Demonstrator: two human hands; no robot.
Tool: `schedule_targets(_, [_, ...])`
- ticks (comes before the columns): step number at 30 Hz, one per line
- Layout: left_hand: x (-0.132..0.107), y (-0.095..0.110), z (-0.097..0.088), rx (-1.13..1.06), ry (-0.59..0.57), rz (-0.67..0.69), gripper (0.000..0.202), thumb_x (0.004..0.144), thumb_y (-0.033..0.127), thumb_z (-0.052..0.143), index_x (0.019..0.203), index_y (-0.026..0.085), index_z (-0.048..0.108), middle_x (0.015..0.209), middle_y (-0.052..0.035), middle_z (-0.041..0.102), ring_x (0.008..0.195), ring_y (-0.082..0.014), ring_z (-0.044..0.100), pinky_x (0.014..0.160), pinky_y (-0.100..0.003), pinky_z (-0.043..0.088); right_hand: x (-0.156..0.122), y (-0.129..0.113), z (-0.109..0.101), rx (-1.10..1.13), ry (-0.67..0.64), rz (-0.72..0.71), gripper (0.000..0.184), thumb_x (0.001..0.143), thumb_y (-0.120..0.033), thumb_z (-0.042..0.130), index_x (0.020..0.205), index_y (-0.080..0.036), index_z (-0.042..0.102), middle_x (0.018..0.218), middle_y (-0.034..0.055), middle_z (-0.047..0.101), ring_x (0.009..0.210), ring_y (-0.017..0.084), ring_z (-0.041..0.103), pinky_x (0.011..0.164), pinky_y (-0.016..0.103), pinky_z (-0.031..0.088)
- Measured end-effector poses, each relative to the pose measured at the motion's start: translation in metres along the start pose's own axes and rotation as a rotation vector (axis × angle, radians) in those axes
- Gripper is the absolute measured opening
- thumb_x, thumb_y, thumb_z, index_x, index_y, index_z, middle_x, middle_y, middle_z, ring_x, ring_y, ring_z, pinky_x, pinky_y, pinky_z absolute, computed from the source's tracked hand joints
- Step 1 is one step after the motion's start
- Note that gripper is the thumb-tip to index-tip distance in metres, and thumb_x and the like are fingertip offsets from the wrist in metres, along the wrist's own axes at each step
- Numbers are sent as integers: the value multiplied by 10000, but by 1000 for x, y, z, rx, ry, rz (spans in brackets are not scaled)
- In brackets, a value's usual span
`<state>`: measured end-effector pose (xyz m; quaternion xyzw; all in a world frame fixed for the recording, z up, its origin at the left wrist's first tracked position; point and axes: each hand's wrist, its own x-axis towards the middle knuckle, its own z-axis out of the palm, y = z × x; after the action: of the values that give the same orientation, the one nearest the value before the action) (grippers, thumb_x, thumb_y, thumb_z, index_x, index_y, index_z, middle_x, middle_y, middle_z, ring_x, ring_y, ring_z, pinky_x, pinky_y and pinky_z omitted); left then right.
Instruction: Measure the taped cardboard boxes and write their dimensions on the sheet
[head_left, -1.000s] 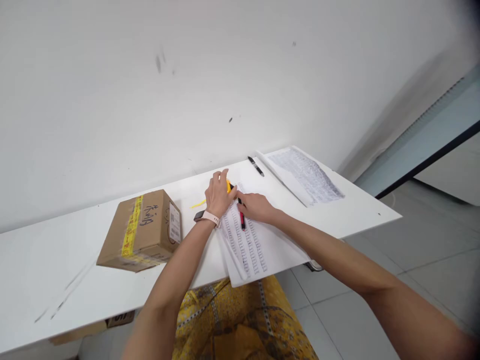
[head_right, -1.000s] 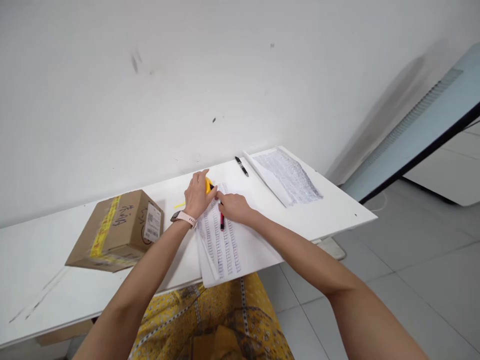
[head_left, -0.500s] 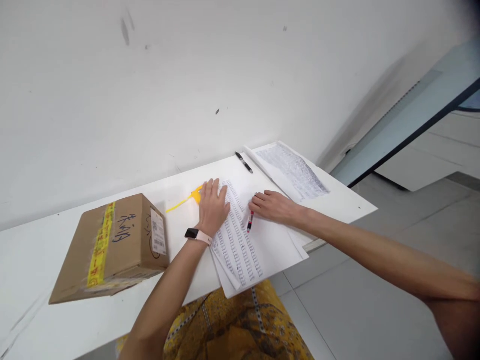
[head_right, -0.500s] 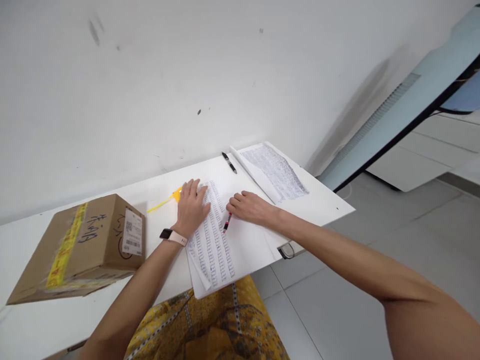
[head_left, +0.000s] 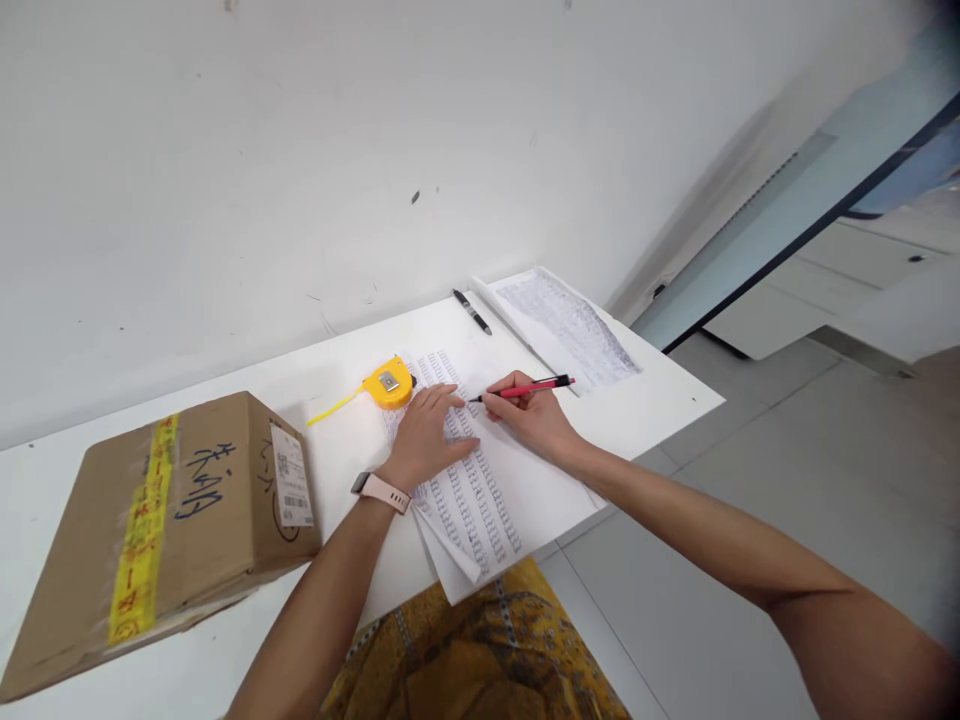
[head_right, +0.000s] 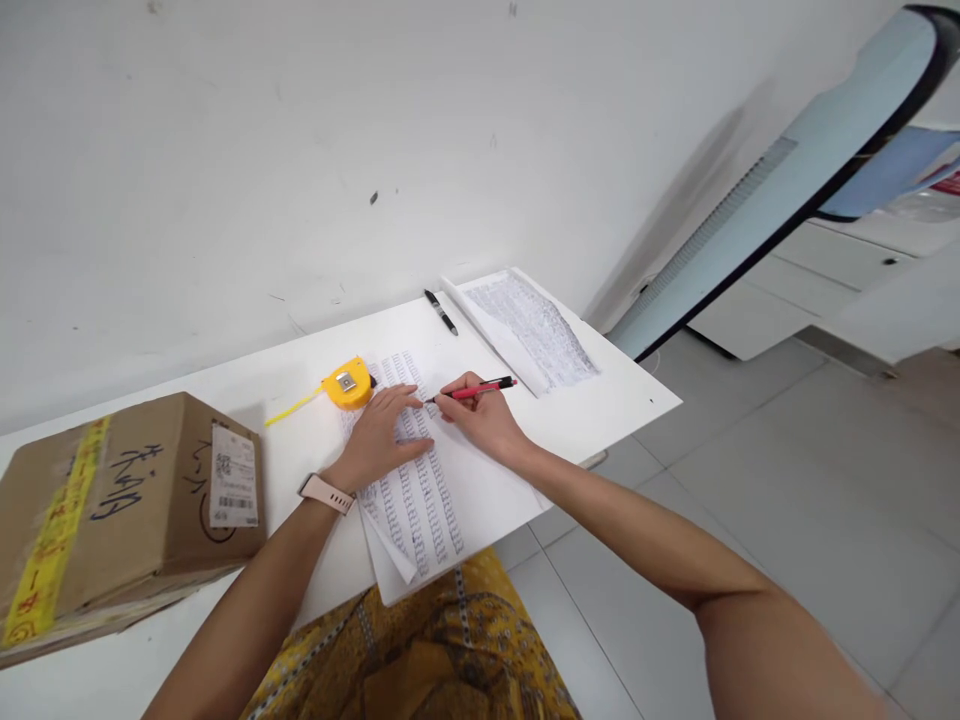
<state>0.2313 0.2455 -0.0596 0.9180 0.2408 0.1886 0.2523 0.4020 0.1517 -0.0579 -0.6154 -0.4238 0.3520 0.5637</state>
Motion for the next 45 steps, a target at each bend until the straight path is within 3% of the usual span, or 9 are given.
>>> schedule_targets(3, [0,-1,0,-10,0,-12,403,734,256,781,1072,204,569,1401,-138,557,1349,-307,462,1130,-517,355,2,7,-1,-167,18,-37,282,826,-402,636,698,-229,454,556,-63,445,509,116,413,496,267,334])
schedule_targets(6, [0,0,1,-6,-1,-13,391,732,255,785,1055,204,571,1395,-138,561,1345,-304,463,1130,-504,358,4,9,-2,-273,-12,-89,265,843,-341,584,672,-233,413,558,-64,376,518,118,345,497,268,277])
schedule_targets(14, [0,0,2,24,2,2,367,759,268,767,1073,204,589,1400,-133,555,1348,-303,456,1144,-501,338,4,11,0,-300,-34,-153,253,863,-314,548,683,-231,391,612,-56,392,558,121,362,544,284,294])
schedule_targets(45, [2,-1,2,20,3,0,376,750,265,785,1063,211,585,1401,-126,560,1344,-291,465,1141,-496,353,6,16,-1,-285,-47,-134,261,843,-273,550,665,-231,365,596,-57,379,554,116,348,541,283,274])
